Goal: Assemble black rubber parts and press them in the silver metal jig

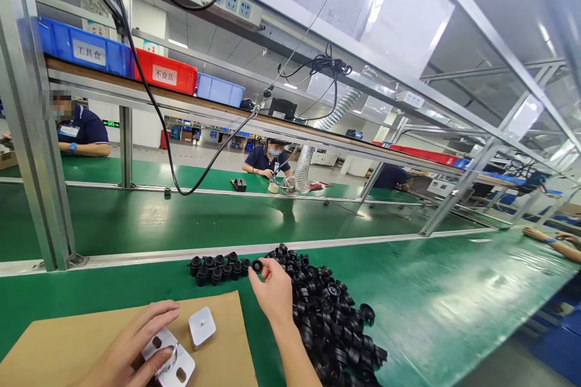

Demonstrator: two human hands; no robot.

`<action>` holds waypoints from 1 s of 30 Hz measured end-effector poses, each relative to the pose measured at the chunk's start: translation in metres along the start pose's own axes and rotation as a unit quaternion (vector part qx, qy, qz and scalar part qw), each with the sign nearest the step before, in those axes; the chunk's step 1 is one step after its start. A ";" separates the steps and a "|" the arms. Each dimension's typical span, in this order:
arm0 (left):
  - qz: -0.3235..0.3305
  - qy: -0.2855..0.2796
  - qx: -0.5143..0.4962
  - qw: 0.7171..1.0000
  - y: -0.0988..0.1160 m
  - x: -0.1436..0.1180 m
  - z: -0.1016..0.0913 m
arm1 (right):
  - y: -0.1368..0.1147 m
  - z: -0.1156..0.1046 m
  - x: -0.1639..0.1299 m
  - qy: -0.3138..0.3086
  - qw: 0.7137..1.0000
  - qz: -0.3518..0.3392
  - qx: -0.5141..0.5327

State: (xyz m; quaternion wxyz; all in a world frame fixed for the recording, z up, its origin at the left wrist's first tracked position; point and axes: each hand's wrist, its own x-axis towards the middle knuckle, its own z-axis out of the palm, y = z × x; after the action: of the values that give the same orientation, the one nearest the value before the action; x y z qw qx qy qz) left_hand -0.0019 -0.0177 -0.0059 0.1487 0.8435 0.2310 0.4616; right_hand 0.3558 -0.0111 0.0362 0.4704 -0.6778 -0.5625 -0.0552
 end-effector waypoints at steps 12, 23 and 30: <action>0.009 0.005 0.000 1.000 -0.001 0.002 0.000 | -0.005 -0.003 0.000 0.030 0.999 -0.011 0.013; 0.011 -0.005 -0.009 1.000 -0.016 0.001 0.007 | -0.022 -0.035 -0.007 -0.042 0.998 0.031 -0.035; -0.020 -0.041 -0.026 0.999 -0.040 -0.010 0.019 | -0.012 -0.052 -0.090 -0.120 0.987 0.095 -0.055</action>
State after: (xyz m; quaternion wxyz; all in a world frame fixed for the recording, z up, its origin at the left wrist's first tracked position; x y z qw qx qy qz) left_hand -0.0011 0.0103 -0.0420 0.1886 0.8531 0.2292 0.4292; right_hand 0.3372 -0.1125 0.0181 0.3640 -0.7546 -0.5445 0.0405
